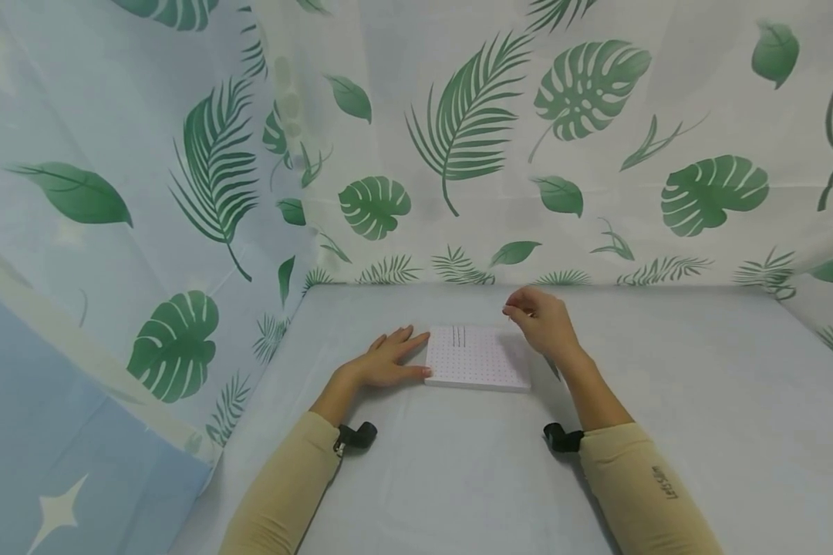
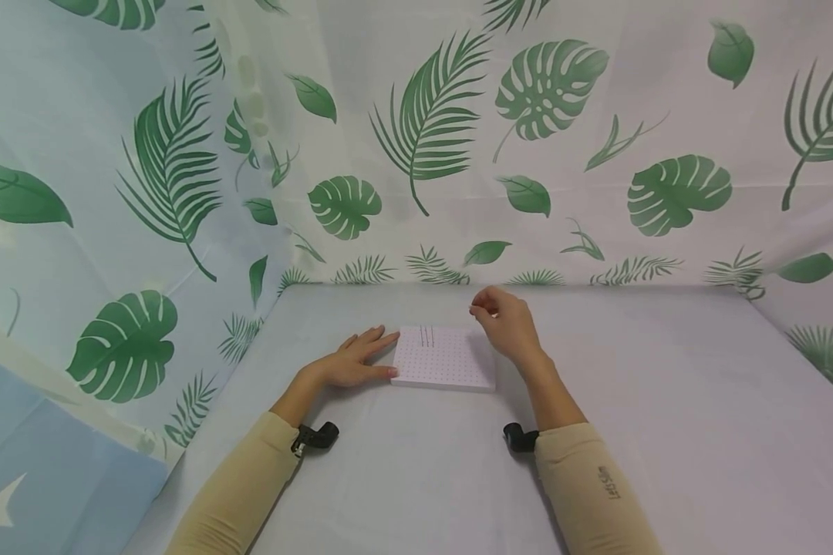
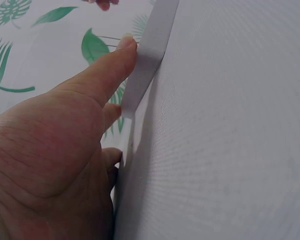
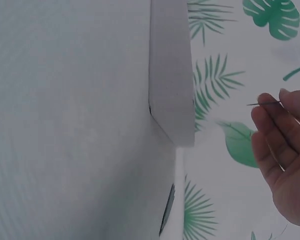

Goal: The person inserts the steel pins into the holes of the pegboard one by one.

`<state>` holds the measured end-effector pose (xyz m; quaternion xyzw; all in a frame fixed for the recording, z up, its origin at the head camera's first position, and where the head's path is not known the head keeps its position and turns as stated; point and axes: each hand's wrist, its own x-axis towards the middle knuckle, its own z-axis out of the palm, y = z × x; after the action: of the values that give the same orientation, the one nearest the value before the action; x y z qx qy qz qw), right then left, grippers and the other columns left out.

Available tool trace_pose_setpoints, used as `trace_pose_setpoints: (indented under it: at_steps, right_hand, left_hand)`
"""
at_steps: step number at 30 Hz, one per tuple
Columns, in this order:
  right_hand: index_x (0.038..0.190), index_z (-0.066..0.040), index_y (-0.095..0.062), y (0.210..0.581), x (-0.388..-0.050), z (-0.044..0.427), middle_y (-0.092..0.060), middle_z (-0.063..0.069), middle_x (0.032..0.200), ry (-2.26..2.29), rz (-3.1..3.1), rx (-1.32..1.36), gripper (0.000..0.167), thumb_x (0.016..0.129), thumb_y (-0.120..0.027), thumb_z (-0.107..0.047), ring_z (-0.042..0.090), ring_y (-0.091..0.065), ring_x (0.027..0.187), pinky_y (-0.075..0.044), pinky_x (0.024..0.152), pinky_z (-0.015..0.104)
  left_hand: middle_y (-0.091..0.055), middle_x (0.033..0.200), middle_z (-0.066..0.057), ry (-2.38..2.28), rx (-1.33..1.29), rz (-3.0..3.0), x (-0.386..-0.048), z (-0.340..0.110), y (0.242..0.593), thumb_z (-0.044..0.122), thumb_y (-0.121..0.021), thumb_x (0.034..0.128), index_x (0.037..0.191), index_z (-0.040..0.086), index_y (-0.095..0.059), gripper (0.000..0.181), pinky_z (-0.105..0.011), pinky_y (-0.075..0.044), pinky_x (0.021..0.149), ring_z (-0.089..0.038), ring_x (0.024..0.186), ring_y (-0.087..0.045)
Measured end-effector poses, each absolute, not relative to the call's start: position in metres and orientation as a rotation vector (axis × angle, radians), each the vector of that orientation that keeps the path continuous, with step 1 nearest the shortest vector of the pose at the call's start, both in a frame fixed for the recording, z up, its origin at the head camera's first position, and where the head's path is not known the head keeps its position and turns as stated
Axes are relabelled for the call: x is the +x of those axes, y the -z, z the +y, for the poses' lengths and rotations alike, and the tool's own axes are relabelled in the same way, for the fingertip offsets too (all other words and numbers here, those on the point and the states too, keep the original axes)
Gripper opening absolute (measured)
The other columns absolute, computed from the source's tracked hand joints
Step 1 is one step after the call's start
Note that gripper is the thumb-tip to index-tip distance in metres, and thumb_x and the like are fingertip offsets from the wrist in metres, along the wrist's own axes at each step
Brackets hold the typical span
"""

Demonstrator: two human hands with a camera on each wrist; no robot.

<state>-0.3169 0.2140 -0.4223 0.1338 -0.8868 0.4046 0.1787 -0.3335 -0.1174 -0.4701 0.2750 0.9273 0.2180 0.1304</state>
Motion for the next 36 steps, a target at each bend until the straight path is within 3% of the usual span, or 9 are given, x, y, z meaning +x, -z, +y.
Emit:
trace_pose_setpoints:
  at_steps: [5, 14, 30, 36]
  right_hand:
    - [0.102, -0.006, -0.072, 0.425, -0.317, 0.206, -0.078, 0.012, 0.094, -1.142, -2.468, 0.399, 0.005, 0.1, -0.069, -0.01, 0.025, -0.072, 0.08, -0.05, 0.069, 0.031]
    - [0.108, 0.0, -0.072, 0.432, -0.322, 0.19, -0.078, 0.016, 0.098, -1.312, -2.475, 0.413, 0.011, 0.101, -0.066, -0.005, 0.034, -0.077, 0.088, -0.057, 0.07, 0.02]
    - [0.106, 0.0, -0.072, 0.445, -0.326, 0.174, -0.077, 0.011, 0.091, -1.287, -2.595, 0.472, 0.01, 0.099, -0.069, -0.006, 0.025, -0.073, 0.082, -0.056, 0.07, 0.029]
    - [0.105, 0.001, -0.073, 0.447, -0.325, 0.168, -0.077, 0.013, 0.094, -1.313, -2.63, 0.504, 0.009, 0.098, -0.069, -0.004, 0.023, -0.074, 0.084, -0.057, 0.071, 0.027]
  left_hand:
    - [-0.011, 0.176, -0.011, -0.643, 0.802, 2.693, -0.333, -0.118, 0.47, 0.07, -0.058, 0.0951, 0.167, 0.032, -0.026, 0.087, -0.055, 0.001, 0.131, -0.032, 0.164, -0.004]
    - [-0.01, 0.176, -0.011, -0.641, 0.809, 2.693, -0.335, -0.118, 0.471, 0.071, -0.058, 0.0949, 0.167, 0.033, -0.024, 0.088, -0.055, 0.001, 0.131, -0.031, 0.164, -0.004]
    - [-0.011, 0.176, -0.012, -0.649, 0.799, 2.686, -0.332, -0.117, 0.467, 0.069, -0.059, 0.0952, 0.166, 0.031, -0.027, 0.087, -0.056, 0.001, 0.131, -0.032, 0.164, -0.005]
    - [-0.011, 0.176, -0.012, -0.649, 0.802, 2.686, -0.332, -0.118, 0.467, 0.069, -0.058, 0.0955, 0.166, 0.032, -0.026, 0.086, -0.056, 0.0, 0.131, -0.032, 0.164, -0.004]
